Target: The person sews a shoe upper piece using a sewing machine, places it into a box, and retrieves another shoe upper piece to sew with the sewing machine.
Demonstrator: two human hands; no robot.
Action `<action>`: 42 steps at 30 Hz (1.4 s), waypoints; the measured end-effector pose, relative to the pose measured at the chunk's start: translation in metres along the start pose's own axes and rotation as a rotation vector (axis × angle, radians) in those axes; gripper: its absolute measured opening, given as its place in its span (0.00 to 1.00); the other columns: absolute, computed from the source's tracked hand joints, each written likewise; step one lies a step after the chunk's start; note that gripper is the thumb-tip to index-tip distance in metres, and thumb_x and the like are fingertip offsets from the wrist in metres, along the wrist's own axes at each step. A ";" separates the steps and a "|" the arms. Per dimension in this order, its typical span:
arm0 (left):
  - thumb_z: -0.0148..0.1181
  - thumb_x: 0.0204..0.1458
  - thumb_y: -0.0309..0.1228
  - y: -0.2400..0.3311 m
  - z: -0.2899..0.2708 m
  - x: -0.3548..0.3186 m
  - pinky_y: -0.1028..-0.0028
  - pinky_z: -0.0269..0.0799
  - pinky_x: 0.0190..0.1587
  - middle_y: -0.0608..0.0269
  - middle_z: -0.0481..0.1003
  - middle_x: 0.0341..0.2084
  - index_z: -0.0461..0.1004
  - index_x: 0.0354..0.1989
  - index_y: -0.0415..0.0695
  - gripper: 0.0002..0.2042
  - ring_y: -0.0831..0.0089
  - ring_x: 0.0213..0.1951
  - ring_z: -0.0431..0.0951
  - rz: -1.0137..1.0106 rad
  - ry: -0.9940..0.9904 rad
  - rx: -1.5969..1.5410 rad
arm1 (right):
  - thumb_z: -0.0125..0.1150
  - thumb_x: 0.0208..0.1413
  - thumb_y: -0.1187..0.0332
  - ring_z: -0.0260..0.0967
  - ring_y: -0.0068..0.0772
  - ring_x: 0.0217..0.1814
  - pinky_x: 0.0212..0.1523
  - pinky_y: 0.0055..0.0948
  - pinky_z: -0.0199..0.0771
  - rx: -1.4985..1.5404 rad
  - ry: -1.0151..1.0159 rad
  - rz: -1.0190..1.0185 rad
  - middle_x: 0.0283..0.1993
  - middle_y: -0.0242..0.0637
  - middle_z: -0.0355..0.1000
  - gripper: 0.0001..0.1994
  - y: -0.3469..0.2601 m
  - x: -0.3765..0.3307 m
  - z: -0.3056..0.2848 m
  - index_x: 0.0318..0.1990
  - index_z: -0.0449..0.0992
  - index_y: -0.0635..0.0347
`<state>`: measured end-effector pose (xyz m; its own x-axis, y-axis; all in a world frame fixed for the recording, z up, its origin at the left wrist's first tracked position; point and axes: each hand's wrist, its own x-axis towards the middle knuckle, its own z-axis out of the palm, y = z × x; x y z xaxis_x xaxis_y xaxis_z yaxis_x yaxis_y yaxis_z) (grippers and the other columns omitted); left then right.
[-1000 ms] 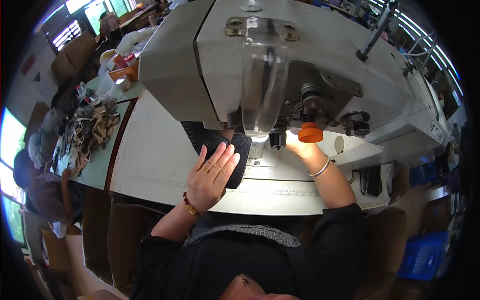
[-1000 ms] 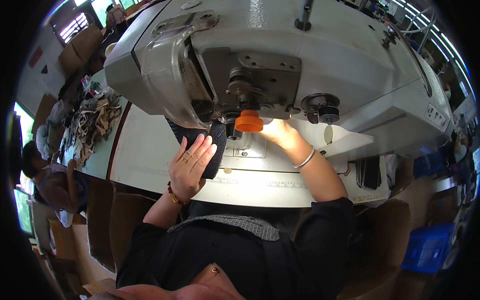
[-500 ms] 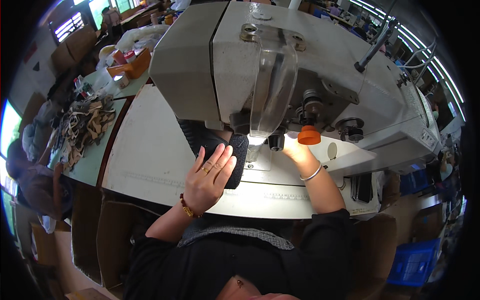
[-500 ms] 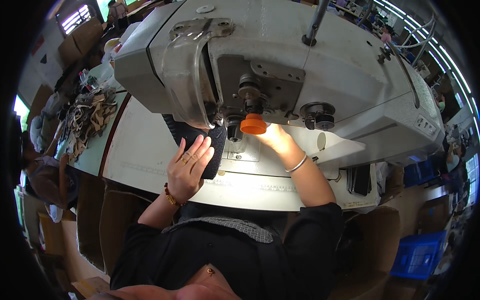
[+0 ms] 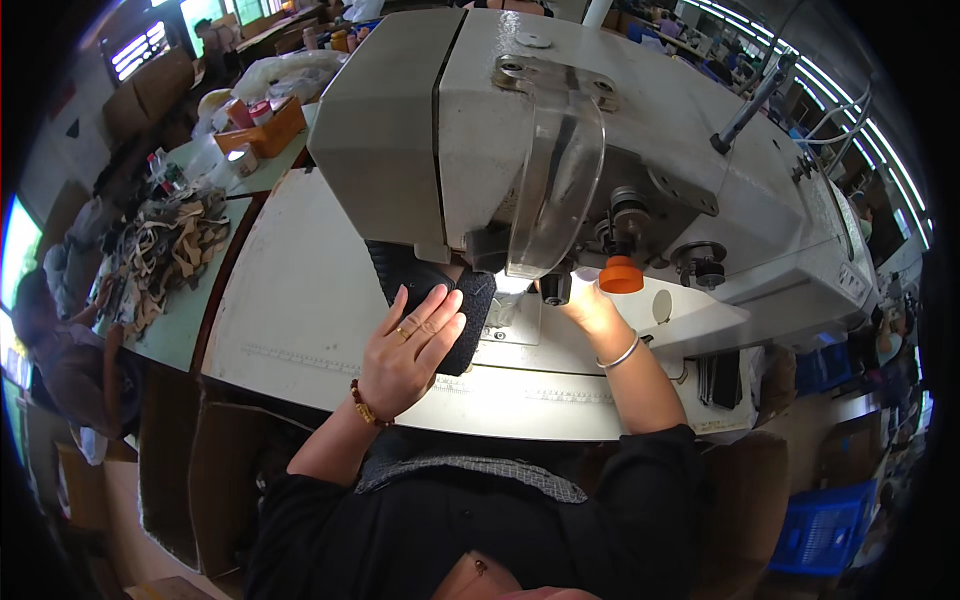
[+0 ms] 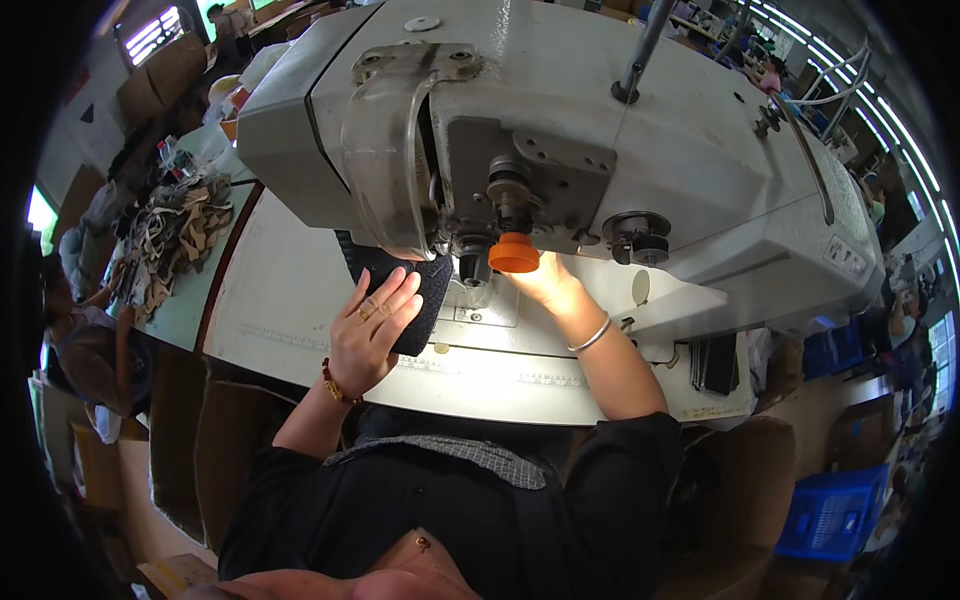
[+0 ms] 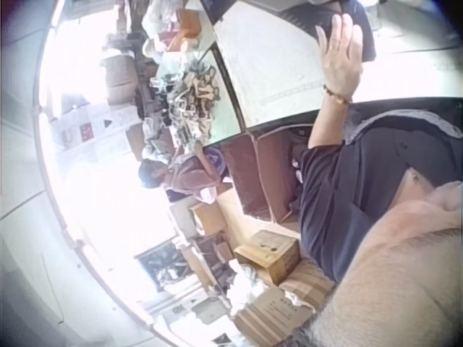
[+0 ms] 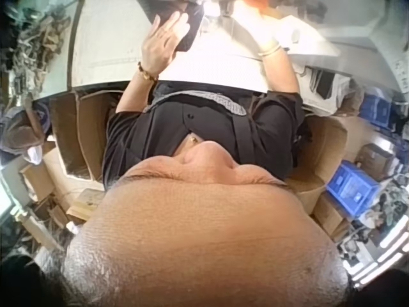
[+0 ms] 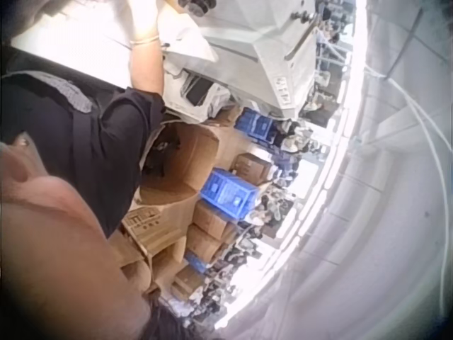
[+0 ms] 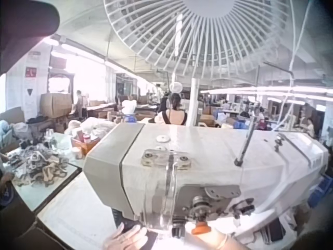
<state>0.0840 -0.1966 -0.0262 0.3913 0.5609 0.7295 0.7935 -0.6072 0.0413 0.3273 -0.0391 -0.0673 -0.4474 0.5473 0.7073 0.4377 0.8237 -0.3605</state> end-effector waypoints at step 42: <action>0.57 0.34 0.12 -0.037 0.010 0.010 0.53 0.58 0.66 0.59 0.75 0.53 0.77 0.46 0.45 0.25 0.62 0.60 0.71 -0.025 -0.010 -0.186 | 0.62 0.47 0.76 0.69 0.43 0.43 0.45 0.37 0.70 -0.695 -0.022 0.590 0.41 0.42 0.73 0.10 -0.089 -0.170 -0.086 0.39 0.75 0.64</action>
<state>0.0630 -0.1629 -0.0275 0.3776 0.5824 0.7198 0.7039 -0.6857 0.1855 0.4317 -0.2177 -0.1029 -0.0140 0.8601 0.5099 0.9684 0.1387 -0.2073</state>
